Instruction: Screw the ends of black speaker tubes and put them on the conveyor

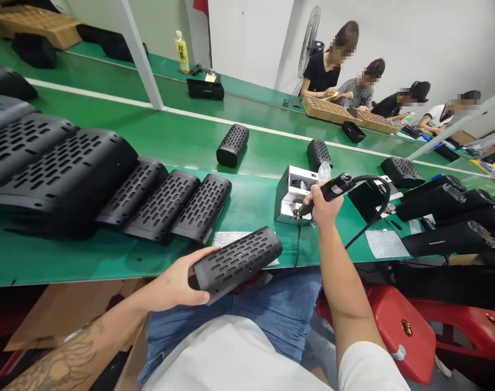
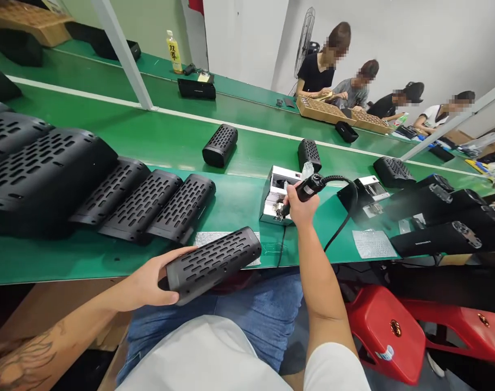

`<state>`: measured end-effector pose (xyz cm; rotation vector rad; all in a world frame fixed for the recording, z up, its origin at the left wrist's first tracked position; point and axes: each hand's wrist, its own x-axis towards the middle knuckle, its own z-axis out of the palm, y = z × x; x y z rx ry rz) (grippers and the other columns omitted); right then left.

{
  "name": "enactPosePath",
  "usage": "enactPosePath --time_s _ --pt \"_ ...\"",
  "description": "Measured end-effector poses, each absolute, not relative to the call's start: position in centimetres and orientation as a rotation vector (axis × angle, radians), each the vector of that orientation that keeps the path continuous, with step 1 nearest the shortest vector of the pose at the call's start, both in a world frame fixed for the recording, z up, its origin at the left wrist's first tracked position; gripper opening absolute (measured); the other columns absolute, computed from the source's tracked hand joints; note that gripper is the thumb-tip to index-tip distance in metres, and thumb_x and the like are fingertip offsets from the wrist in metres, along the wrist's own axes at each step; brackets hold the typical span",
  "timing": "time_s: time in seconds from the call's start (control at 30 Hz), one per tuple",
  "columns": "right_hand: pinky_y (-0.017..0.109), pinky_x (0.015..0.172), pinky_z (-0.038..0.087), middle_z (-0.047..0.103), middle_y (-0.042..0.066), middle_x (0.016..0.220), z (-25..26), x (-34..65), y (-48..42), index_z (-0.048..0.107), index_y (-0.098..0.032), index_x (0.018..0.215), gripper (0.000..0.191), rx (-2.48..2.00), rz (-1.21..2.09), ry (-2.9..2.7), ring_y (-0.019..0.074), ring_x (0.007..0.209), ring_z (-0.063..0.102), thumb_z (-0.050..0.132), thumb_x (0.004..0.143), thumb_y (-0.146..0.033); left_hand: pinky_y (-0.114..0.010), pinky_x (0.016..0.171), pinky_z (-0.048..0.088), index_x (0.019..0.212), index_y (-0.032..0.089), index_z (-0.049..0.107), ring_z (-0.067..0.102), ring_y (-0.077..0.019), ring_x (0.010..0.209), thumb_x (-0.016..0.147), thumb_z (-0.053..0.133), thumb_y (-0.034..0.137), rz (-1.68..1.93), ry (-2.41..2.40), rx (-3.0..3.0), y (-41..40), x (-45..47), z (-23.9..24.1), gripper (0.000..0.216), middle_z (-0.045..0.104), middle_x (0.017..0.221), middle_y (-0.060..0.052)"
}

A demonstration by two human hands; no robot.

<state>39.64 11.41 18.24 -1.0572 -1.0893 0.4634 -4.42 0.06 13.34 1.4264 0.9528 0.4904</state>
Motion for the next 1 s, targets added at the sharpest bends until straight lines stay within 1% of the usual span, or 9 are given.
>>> enactPosePath --time_s 0.1,0.17,0.3,0.37,0.47,0.53,0.67,0.83,1.0 --pt "0.034 0.056 0.059 0.067 -0.009 0.058 18.0 39.8 10.8 0.063 -0.026 0.094 0.059 -1.063 0.436 -1.111 0.0168 0.046 0.067 0.096 0.086 -0.074 -0.057 0.121 0.069 0.176 0.033 0.060 0.078 -0.0462 0.148 0.072 0.100 0.050 0.437 0.998 1.630 0.0 -4.7 12.6 0.113 0.075 0.167 -0.014" --pt "0.033 0.055 0.058 0.066 -0.009 0.059 18.4 39.6 10.0 0.065 -0.026 0.095 0.057 -1.056 0.438 -1.106 0.0162 0.046 0.066 0.096 0.087 -0.073 -0.054 0.121 0.069 0.177 0.033 0.056 0.077 -0.0446 0.148 0.078 0.096 0.049 0.442 1.022 1.723 -0.2 -5.2 12.1 0.108 0.071 0.171 -0.013" --pt "0.030 0.053 0.060 0.065 -0.011 0.062 20.1 37.7 6.0 0.068 -0.027 0.099 0.043 -0.895 0.532 -1.078 0.0133 0.046 0.065 0.098 0.092 -0.057 -0.052 0.118 0.071 0.177 0.035 0.050 0.078 -0.0420 0.146 0.088 0.093 0.048 0.571 1.047 1.741 -1.2 -5.9 10.2 0.100 0.067 0.173 -0.013" --pt "0.028 0.051 0.061 0.066 -0.012 0.063 21.3 36.1 3.3 0.069 -0.029 0.102 0.035 -0.765 0.617 -1.126 0.0115 0.043 0.061 0.096 0.096 -0.051 -0.054 0.123 0.069 0.179 0.034 0.045 0.073 -0.0421 0.154 0.095 0.090 0.047 0.688 1.028 1.700 -1.9 -5.9 8.9 0.095 0.062 0.178 -0.017" --pt "0.027 0.046 0.060 0.065 -0.012 0.062 22.5 33.6 0.1 0.069 -0.030 0.102 0.030 -0.630 0.715 -1.247 0.0103 0.037 0.056 0.090 0.102 -0.051 -0.058 0.131 0.062 0.178 0.032 0.045 0.060 -0.0442 0.169 0.103 0.087 0.049 0.865 0.982 1.662 -2.8 -5.5 7.2 0.088 0.051 0.187 -0.021" --pt "0.026 0.045 0.060 0.064 -0.013 0.060 22.8 32.1 -0.9 0.068 -0.030 0.100 0.030 -0.605 0.751 -1.300 0.0104 0.035 0.056 0.090 0.102 -0.051 -0.059 0.132 0.061 0.177 0.030 0.046 0.058 -0.0452 0.170 0.105 0.087 0.052 0.934 0.960 1.639 -3.1 -5.1 6.4 0.086 0.049 0.187 -0.023" --pt "0.025 0.046 0.061 0.064 -0.012 0.056 21.9 30.6 -0.5 0.066 -0.029 0.097 0.034 -0.637 0.782 -1.331 0.0113 0.036 0.058 0.093 0.099 -0.050 -0.059 0.128 0.065 0.179 0.031 0.048 0.065 -0.0453 0.162 0.104 0.087 0.059 0.977 0.959 1.597 -3.1 -4.7 5.6 0.090 0.052 0.185 -0.022" --pt "0.026 0.052 0.066 0.070 -0.009 0.061 20.8 30.5 0.0 0.069 -0.027 0.096 0.028 -0.649 0.841 -1.329 0.0119 0.042 0.066 0.095 0.098 -0.039 -0.057 0.126 0.066 0.180 0.034 0.047 0.065 -0.0442 0.162 0.103 0.088 0.059 0.987 0.937 1.600 -3.2 -4.6 5.4 0.091 0.053 0.184 -0.020" --pt "0.026 0.048 0.062 0.067 -0.009 0.059 20.7 30.3 -0.3 0.064 -0.028 0.089 0.033 -0.669 0.907 -1.383 0.0116 0.039 0.062 0.095 0.096 -0.038 -0.057 0.130 0.064 0.178 0.030 0.052 0.062 -0.0458 0.166 0.100 0.092 0.058 1.022 0.950 1.621 -3.4 -4.4 5.4 0.092 0.055 0.183 -0.021"
